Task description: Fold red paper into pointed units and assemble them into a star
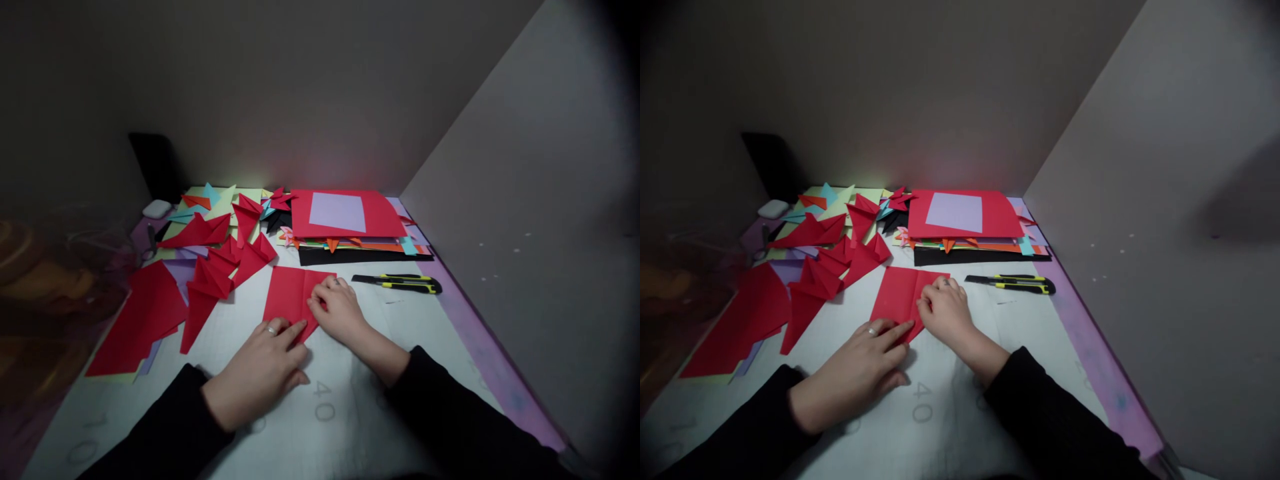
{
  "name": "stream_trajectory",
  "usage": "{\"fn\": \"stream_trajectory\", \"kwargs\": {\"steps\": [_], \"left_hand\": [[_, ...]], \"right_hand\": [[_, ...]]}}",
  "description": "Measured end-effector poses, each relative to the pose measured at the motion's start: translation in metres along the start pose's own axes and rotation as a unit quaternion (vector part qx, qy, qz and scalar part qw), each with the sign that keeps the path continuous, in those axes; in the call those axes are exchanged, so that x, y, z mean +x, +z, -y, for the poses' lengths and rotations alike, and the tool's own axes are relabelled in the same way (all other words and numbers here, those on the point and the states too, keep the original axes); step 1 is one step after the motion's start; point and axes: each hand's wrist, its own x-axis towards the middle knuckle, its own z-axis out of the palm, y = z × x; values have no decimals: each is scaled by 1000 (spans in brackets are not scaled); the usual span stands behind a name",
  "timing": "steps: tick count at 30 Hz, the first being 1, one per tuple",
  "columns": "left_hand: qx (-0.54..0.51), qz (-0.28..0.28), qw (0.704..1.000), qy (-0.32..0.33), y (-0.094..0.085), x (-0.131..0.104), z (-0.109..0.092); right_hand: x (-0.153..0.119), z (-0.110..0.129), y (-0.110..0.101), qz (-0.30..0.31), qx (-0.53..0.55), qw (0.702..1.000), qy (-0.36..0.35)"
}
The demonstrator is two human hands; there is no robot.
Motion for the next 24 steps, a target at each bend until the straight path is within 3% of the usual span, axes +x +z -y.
{"fn": "stream_trajectory", "kwargs": {"steps": [3,6,9,12,15,18,24], "left_hand": [[11,12,1000,-3,-2,0,0],[10,16,1000,-2,-1,-1,1],[5,8,1000,3,2,-2,4],[-3,4,1000,7,2,-4,6],[-4,15,1000,2,1,-3,6],[-4,24,1000,-4,0,-3,6],[-8,34,999,-10,-2,-1,6]], "right_hand": [[-1,-2,-8,-24,46,999,-13],[-13,-5,-22,-79,105,988,-82],[-33,-7,-31,-17,93,971,-220],[-49,-8,-30,34,62,960,-269],[-53,-7,-25,56,23,958,-282],[-52,-8,-27,37,-32,961,-271],[-44,-23,-38,7,-147,974,-171]]}}
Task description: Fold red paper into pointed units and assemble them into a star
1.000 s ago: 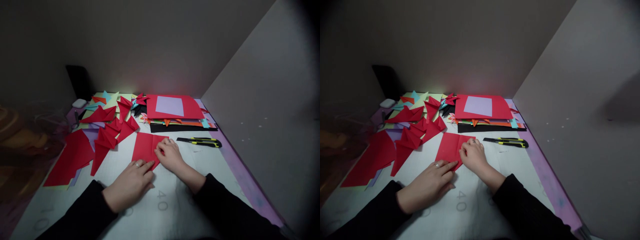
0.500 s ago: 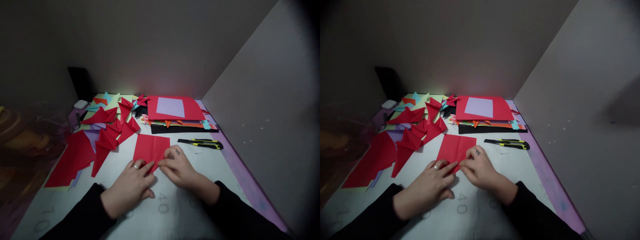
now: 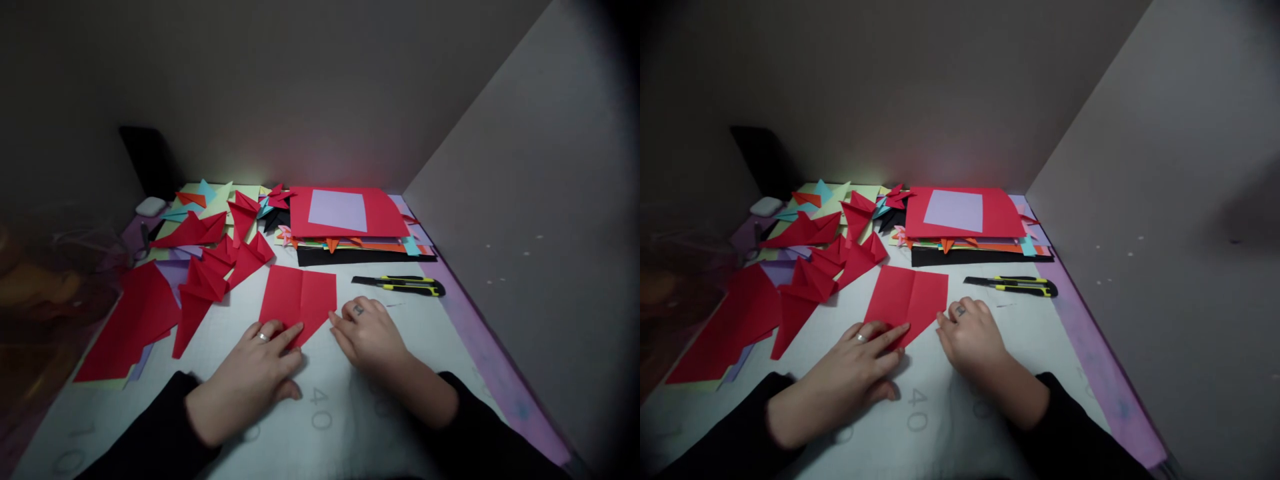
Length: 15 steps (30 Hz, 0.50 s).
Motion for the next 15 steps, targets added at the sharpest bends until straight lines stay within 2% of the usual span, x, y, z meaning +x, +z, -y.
{"fn": "stream_trajectory", "kwargs": {"steps": [4,7,11,15], "left_hand": [[6,1,1000,0,-2,1,-1],[22,-2,1000,7,-2,0,-2],[44,-17,998,32,0,-2,-2],[27,-47,996,75,-1,-3,-1]], "right_hand": [[-1,-5,0,-36,-21,997,60],[-3,3,2,-77,29,996,28],[-4,14,8,-34,94,992,-72],[-4,12,13,1,109,992,-64]]}}
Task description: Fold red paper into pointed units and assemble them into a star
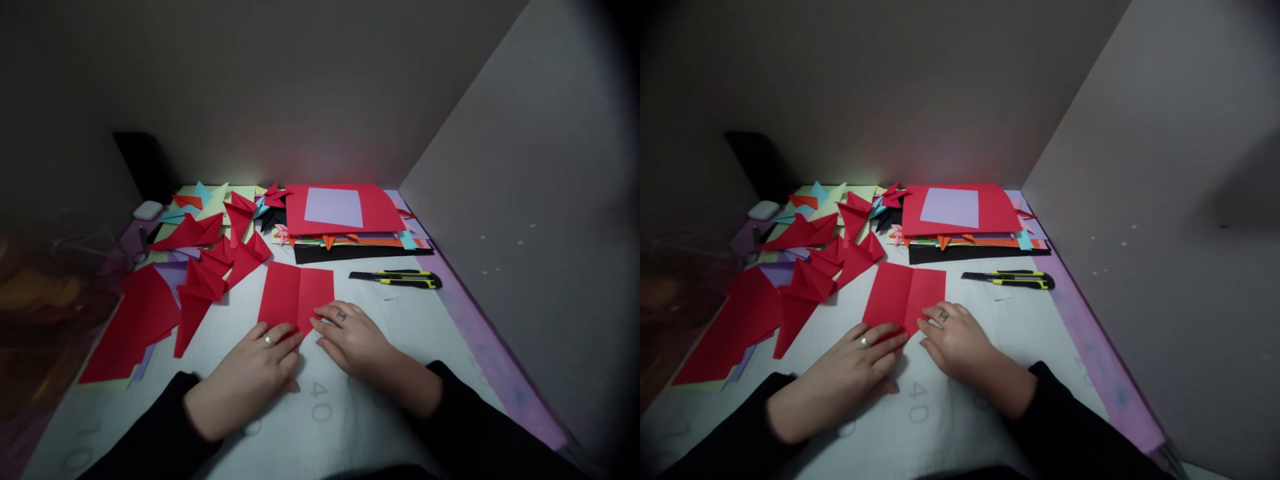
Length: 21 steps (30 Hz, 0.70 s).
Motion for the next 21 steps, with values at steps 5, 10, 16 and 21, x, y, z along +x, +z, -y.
{"fn": "stream_trajectory", "kwargs": {"steps": [5,10,16,21], "left_hand": [[-71,-39,992,94,-16,-4,6],[71,-115,991,-24,-27,-10,33],[141,-89,982,-88,-10,-11,51],[92,-99,991,-2,-13,-12,48]], "right_hand": [[-1,-5,0,7,11,1000,2],[0,-3,-4,22,9,1000,3],[0,-3,-4,29,12,999,6],[0,-4,-2,28,17,999,7]]}}
